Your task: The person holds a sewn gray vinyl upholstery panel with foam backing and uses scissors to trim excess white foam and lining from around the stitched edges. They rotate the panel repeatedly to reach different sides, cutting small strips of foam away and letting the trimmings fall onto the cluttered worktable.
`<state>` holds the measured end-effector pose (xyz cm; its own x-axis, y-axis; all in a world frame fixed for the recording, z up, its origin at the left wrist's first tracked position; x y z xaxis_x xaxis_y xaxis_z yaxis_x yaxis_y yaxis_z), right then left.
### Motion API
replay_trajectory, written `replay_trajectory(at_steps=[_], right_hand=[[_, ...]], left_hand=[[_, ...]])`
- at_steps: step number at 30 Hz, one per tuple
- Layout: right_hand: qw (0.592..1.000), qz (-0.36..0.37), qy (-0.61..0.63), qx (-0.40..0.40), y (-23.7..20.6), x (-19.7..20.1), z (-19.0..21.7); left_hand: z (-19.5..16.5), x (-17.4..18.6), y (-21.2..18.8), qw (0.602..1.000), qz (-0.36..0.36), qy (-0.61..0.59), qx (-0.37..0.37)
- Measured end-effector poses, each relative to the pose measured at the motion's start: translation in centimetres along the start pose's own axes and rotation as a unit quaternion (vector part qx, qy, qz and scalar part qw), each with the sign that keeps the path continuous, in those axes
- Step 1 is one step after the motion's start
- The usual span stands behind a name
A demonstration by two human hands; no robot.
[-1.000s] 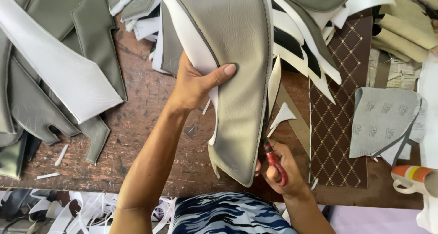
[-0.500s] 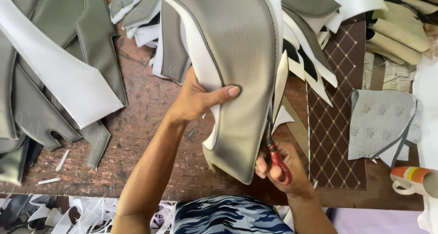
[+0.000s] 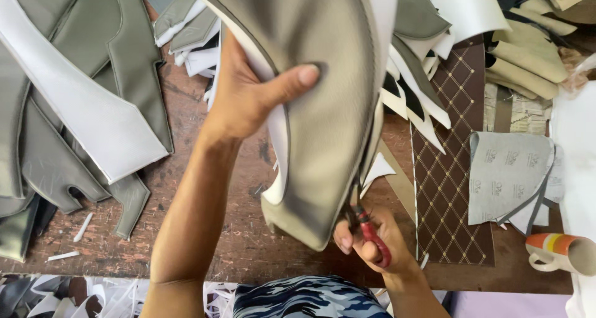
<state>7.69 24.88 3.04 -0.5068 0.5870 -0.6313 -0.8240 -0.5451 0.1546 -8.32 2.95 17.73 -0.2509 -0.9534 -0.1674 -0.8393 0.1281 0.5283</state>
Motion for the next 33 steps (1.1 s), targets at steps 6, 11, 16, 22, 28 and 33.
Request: replay_trajectory(at_steps=[6,11,16,22,28,33], right_hand=[[1.0,-0.008,0.017,0.013,0.6,-0.3,1.4],[0.999,-0.029,0.013,-0.015,0.3,0.5,0.7],[0.999,-0.017,0.033,-0.017,0.1,0.3,1.9],[0.999,-0.02,0.027,-0.039,0.5,0.0,2.1],[0.999,-0.018,0.041,-0.03,1.1,-1.0,3.2],[0.999,-0.024,0.02,-0.008,1.2,-1.2,4.4]], left_hand=[[-0.3,-2.1,-0.8,0.999,0.025,0.02,0.033],[-0.4,-1.4,-0.8,0.998,0.04,-0.004,0.043],[-0.2,-1.8,-1.2,0.987,0.126,0.061,0.073],[-0.4,-2.2,-1.7,0.985,0.144,0.065,0.067],[0.0,-2.8,-1.7,0.971,0.211,0.074,0.088],[0.5,-3.4,-2.4,0.954,0.267,0.061,0.125]])
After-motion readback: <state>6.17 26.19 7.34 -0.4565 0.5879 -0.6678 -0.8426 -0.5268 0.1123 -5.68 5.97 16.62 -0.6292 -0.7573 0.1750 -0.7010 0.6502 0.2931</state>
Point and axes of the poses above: each hand's wrist, its own y-axis towards the middle knuckle, its own x-axis out of the back of the hand, z = x × y, the point moved 8 cm from there along y, towards the middle knuckle, and after that the axes turned 1 degree about y, right-handed, at the moved point
